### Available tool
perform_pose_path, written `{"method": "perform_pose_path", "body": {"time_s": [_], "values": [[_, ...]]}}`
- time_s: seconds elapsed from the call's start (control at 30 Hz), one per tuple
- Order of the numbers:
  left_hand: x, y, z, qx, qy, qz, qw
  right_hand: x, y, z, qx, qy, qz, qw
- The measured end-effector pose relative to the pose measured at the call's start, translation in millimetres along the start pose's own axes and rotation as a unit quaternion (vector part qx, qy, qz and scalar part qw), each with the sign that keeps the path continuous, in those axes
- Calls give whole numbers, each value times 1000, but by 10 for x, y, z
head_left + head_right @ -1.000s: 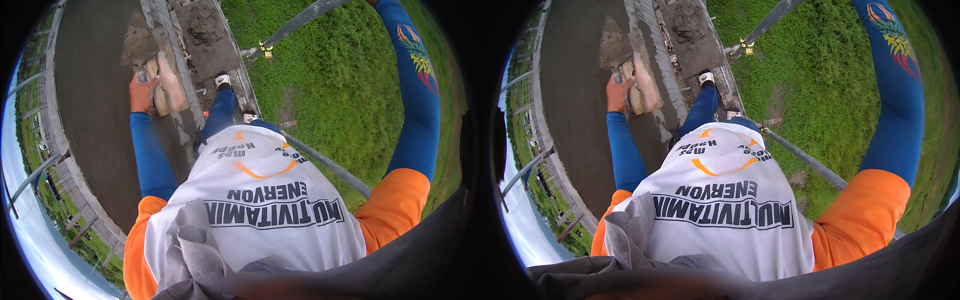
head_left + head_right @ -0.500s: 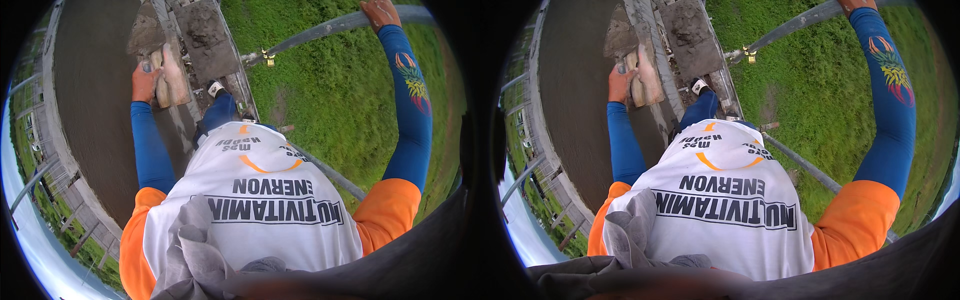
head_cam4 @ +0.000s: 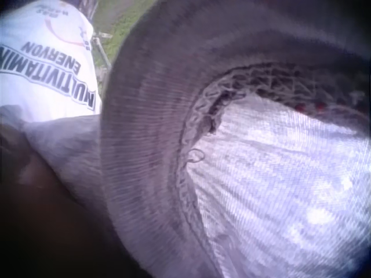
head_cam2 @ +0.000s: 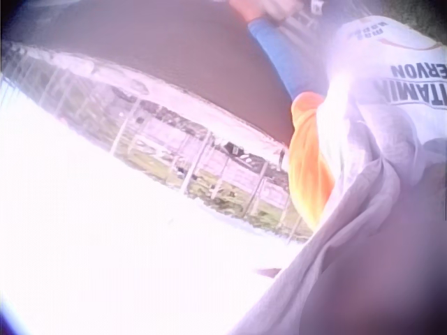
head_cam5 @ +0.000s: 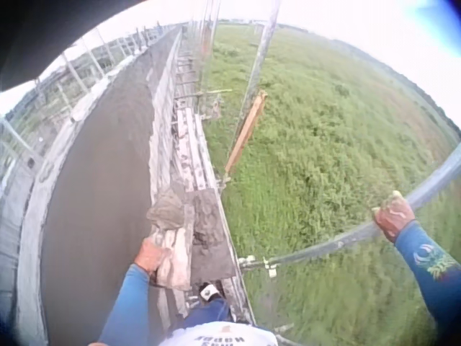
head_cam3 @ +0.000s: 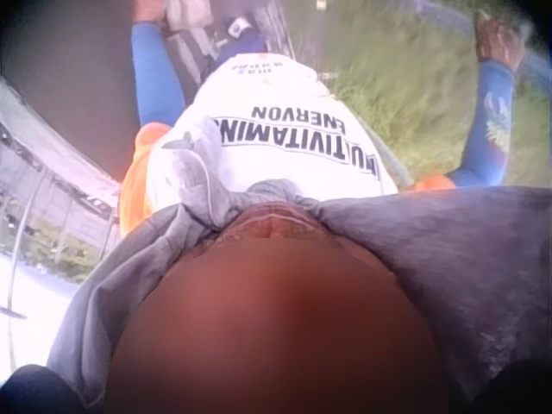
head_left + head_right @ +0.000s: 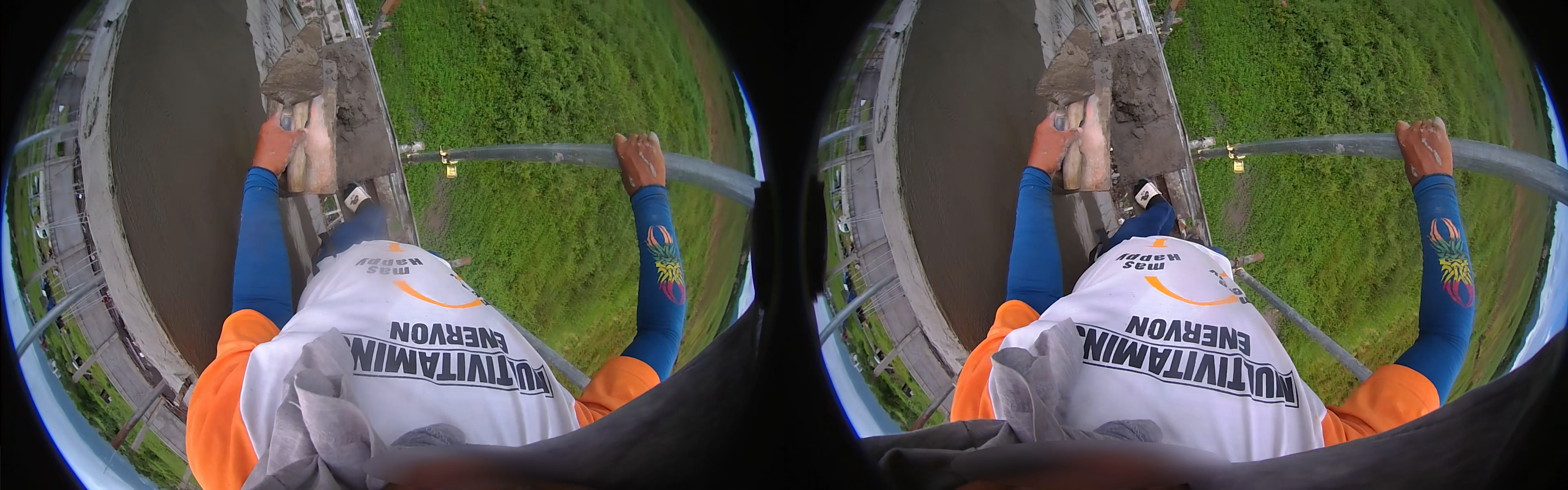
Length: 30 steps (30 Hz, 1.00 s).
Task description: The person scoops wet cement from a scaffold platform with a trowel and applies it to a vertical wall. They then smooth the surface with a wooden float, repeating the process to cover more area.
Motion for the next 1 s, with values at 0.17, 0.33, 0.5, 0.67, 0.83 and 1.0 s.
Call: {"method": "perform_pose_path", "body": {"time_s": [0.17, 0.33, 0.5, 0.67, 0.83, 1.0], "values": [[287, -897, 41, -34, -21, -15, 999, 286, -294, -36, -21, -10, 18, 1000], [420, -1278, 21, -29, -53, 10, 998, 361, -323, 13, -16, -16, 4, 1000], [438, -1170, -47, -67, -13, -41, 997, 341, -251, 47, 3, -21, 2, 1000], [292, -961, -49, -39, -78, -43, 995, 349, -248, 129, -31, -33, -1, 999], [151, -817, -102, 14, -75, -19, 997, 327, -229, 120, 13, -11, -2, 1000], [160, -780, -110, -22, -48, -25, 998, 321, -221, 103, -16, -28, 1, 999]]}}
Point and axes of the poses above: each hand's wrist, its own y-axis away from the middle knuckle, its own z-axis out of the palm, x = y × z, the point moved 4 cm from there along -y, towards the middle knuckle, and after that the axes turned 1 degree about y, right-handed, at the moved point
